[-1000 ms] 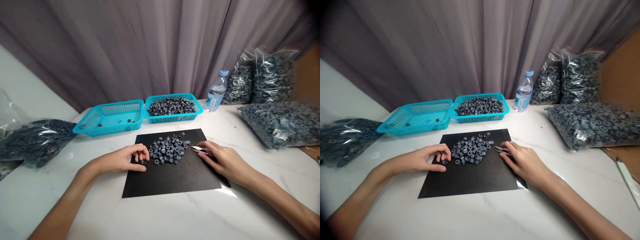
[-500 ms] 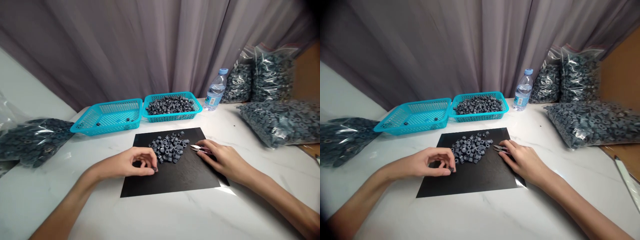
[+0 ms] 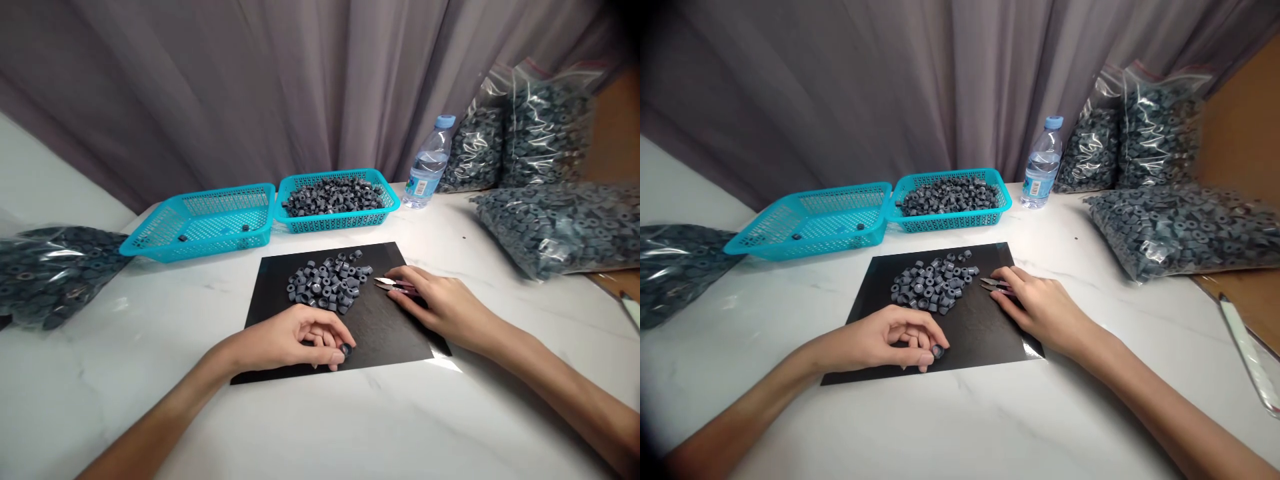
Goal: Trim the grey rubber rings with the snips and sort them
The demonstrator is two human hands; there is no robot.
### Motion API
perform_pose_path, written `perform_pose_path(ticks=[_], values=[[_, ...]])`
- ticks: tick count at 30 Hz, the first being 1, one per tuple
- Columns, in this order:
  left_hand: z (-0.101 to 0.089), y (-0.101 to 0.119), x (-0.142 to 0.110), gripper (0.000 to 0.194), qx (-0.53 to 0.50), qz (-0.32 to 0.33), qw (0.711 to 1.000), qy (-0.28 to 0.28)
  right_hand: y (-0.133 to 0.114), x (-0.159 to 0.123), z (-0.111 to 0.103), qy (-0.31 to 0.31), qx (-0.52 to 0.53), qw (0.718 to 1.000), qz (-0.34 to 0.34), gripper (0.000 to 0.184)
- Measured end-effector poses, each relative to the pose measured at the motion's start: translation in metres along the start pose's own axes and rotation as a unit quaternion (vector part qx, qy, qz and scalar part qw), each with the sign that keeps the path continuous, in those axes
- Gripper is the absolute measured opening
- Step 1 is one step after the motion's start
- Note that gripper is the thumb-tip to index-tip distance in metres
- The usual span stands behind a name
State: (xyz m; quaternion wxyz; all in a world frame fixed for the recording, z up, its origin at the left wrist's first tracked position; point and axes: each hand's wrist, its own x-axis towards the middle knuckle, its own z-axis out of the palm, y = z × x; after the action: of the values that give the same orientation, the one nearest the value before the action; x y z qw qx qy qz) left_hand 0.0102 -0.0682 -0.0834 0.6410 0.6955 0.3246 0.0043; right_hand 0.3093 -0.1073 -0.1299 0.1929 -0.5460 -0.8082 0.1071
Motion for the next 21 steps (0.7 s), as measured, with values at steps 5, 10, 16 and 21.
perform_pose_path(ticks=[5, 10, 16, 21], values=[[0.0007, 0.0007, 0.0016, 0.028, -0.021, 0.009, 1.000, -0.008, 0.0016, -0.0007, 0.0009, -0.006, 0.001, 1.000, 0.002, 0.030], [0.0009, 0.0011, 0.0012, 0.027, -0.031, 0.023, 0.999, -0.013, 0.0039, -0.0016, 0.0026, -0.008, 0.000, 1.000, 0.006, 0.031], [-0.0004, -0.0006, 0.0011, 0.027, -0.036, 0.043, 0.998, -0.019, 0.0027, -0.0011, 0.0017, -0.008, 0.006, 1.000, 0.003, 0.029], [-0.0023, -0.0028, 0.0024, 0.027, -0.043, 0.051, 0.997, -0.026, 0.0018, -0.0014, 0.0007, -0.009, 0.009, 1.000, 0.006, 0.028]])
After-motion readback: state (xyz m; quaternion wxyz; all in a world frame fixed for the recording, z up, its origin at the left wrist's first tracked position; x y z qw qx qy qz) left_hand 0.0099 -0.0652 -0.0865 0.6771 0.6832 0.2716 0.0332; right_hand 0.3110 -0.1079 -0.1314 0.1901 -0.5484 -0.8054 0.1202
